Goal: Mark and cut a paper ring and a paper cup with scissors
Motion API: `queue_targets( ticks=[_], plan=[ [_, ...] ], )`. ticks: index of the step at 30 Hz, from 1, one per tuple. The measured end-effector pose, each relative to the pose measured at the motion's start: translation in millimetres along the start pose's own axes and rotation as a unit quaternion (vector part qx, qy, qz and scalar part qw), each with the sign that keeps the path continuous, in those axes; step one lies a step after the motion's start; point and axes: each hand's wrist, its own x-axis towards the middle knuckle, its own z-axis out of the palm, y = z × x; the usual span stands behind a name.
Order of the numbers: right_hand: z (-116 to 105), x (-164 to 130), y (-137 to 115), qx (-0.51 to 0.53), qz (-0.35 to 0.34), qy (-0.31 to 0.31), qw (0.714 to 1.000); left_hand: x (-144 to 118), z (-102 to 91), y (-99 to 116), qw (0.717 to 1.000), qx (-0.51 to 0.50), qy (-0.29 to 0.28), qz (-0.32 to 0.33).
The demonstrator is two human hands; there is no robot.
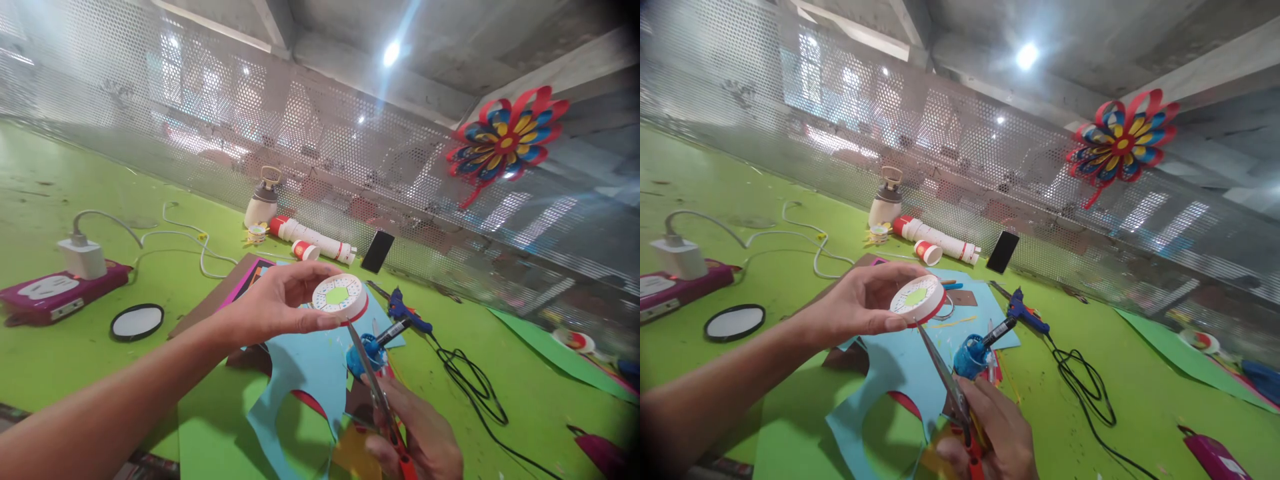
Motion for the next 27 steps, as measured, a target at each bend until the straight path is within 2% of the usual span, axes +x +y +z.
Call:
queue_targets(
  ticks=[8,18,23,27],
  plan=[
    [-3,-2,2,-0.002,-0.005,-0.017,1.0,-2,-3.1,-5,1.0,-0.002,0.018,-0.012],
    [-8,19,-14,0.047,-0.026,-0.041,0.998,0,-2.8,-5,0.999,0.013,0.028,-0.037],
    [-10,23,-16,0.06,-0.029,-0.065,0.996,-2,-2.2,-1,0.998,0.043,0.001,-0.052],
    [-11,26,-14,0.074,-0.037,-0.088,0.993,-3,-6.3,8,0.99,0.124,-0.026,-0.059]
  ],
)
